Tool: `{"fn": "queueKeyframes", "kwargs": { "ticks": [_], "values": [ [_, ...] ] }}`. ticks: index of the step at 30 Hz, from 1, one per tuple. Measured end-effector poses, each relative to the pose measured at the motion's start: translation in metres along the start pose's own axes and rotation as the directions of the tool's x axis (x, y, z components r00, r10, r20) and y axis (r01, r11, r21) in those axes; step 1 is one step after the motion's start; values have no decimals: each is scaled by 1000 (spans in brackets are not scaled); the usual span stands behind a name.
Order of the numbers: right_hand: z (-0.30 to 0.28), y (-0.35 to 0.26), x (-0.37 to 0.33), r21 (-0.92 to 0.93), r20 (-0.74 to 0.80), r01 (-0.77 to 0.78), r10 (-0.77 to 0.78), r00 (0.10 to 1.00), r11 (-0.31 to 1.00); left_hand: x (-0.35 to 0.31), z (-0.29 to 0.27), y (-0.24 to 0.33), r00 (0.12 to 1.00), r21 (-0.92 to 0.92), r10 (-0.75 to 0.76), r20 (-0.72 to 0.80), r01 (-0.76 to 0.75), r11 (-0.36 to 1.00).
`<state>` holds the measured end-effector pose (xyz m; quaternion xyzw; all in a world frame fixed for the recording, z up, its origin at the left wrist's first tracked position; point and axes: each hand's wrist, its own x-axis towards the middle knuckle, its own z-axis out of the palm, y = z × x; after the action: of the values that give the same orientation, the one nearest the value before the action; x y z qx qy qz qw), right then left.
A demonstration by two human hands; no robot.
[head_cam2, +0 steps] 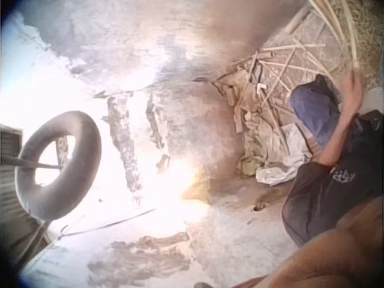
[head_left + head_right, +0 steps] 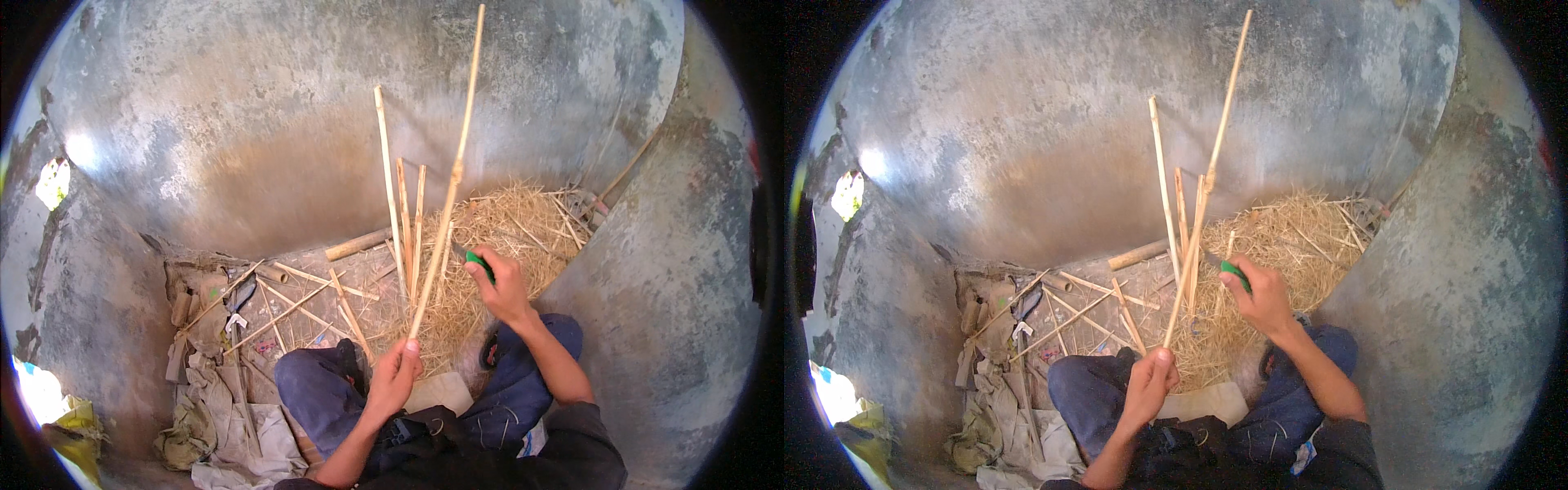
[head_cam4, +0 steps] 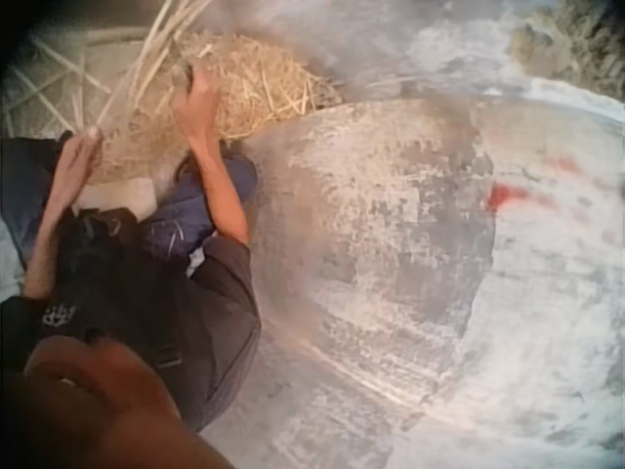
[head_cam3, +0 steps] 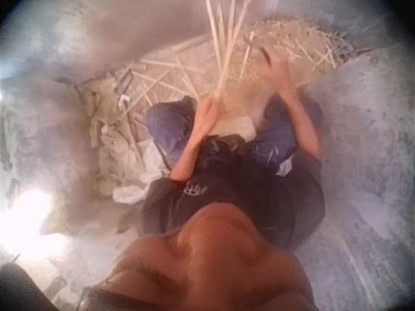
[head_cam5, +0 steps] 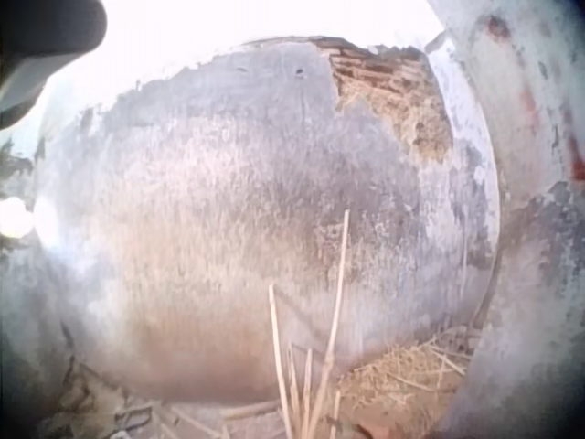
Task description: The person uses a utility knife to peel the outer layer off several bamboo sticks while sitting on the floor.
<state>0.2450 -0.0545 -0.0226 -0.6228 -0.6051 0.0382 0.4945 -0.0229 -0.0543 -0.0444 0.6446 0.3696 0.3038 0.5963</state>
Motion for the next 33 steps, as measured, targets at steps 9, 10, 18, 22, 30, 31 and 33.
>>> {"fn": "queueKeyframes", "kwargs": {
  "ticks": [9,10,18,22,30,31,33],
  "values": [
    [20,-27,-19,15,178,239,-238,955,971,18,-7,-7,993,195,86,-83,-68,978],
    [23,-29,-19,25,187,273,-273,944,962,19,-6,-5,991,240,110,-79,-88,967],
    [36,-37,-25,49,187,275,-280,942,960,17,0,6,964,429,209,-166,-120,895],
    [33,-38,-22,-54,166,212,-201,965,976,16,0,1,943,498,267,-198,-138,856],
    [13,1,5,-65,63,97,-92,994,993,1,-2,-16,968,481,186,-168,-84,873],
    [14,5,4,-74,52,96,-93,994,993,-1,-1,-17,969,465,184,-165,-88,881],
    [0,20,18,-91,-23,-16,14,1000,996,-10,-2,-22,979,435,147,-144,-71,898]
  ]
}}
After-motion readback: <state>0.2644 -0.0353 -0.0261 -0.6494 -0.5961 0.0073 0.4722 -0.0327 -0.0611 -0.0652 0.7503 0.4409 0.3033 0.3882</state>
